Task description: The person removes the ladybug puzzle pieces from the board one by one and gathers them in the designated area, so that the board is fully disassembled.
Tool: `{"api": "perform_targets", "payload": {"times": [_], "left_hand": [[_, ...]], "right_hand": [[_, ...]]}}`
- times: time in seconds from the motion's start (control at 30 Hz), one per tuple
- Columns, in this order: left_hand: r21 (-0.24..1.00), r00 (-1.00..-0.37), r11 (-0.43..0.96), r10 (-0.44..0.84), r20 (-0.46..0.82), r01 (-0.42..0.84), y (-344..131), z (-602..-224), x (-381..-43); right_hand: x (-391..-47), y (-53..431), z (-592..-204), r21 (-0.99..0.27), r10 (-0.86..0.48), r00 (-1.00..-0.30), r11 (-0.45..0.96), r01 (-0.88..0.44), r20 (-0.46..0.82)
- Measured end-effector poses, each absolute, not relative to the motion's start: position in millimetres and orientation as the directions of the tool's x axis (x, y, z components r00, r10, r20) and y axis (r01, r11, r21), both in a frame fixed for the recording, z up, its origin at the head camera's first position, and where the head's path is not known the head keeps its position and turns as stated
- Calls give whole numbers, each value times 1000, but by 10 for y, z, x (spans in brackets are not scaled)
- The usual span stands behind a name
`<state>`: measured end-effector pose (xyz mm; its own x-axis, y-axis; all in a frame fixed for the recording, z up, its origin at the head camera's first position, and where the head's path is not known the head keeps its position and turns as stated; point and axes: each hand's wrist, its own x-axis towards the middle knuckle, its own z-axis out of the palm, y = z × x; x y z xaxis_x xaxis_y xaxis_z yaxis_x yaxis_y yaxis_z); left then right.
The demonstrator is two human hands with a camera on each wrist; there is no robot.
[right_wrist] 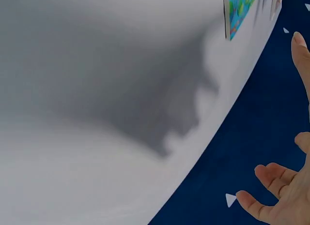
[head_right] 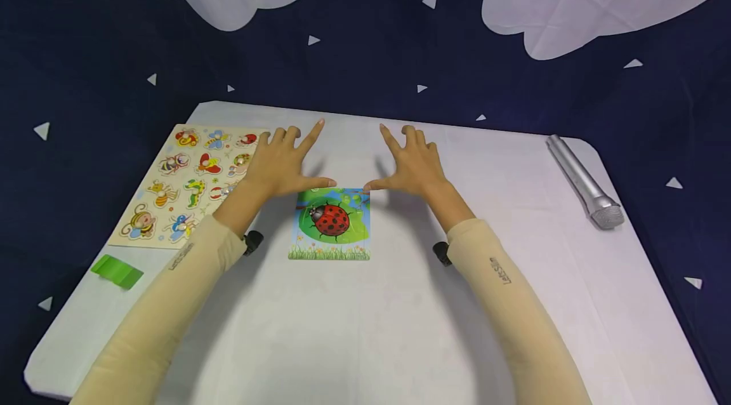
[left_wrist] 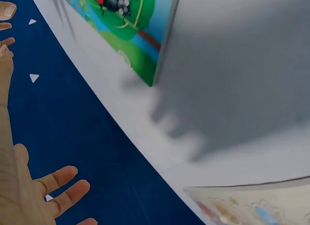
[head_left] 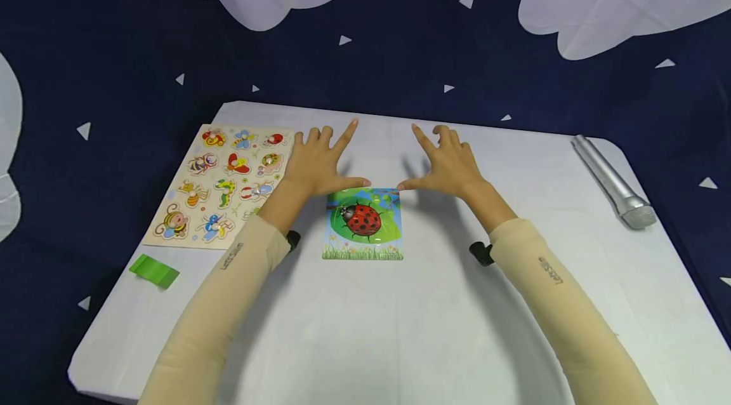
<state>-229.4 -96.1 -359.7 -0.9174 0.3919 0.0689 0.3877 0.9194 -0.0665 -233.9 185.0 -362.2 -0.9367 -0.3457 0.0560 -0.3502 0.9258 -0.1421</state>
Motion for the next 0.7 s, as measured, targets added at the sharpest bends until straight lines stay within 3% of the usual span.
{"api": "perform_targets", "payload": {"times": [0.7], "left_hand": [[-52,-914,914,404,29,402,-1090,-3896,-2005]], "right_hand": [[-2119,1785,-3891,-204,-357,-934,914,-350,1]]}}
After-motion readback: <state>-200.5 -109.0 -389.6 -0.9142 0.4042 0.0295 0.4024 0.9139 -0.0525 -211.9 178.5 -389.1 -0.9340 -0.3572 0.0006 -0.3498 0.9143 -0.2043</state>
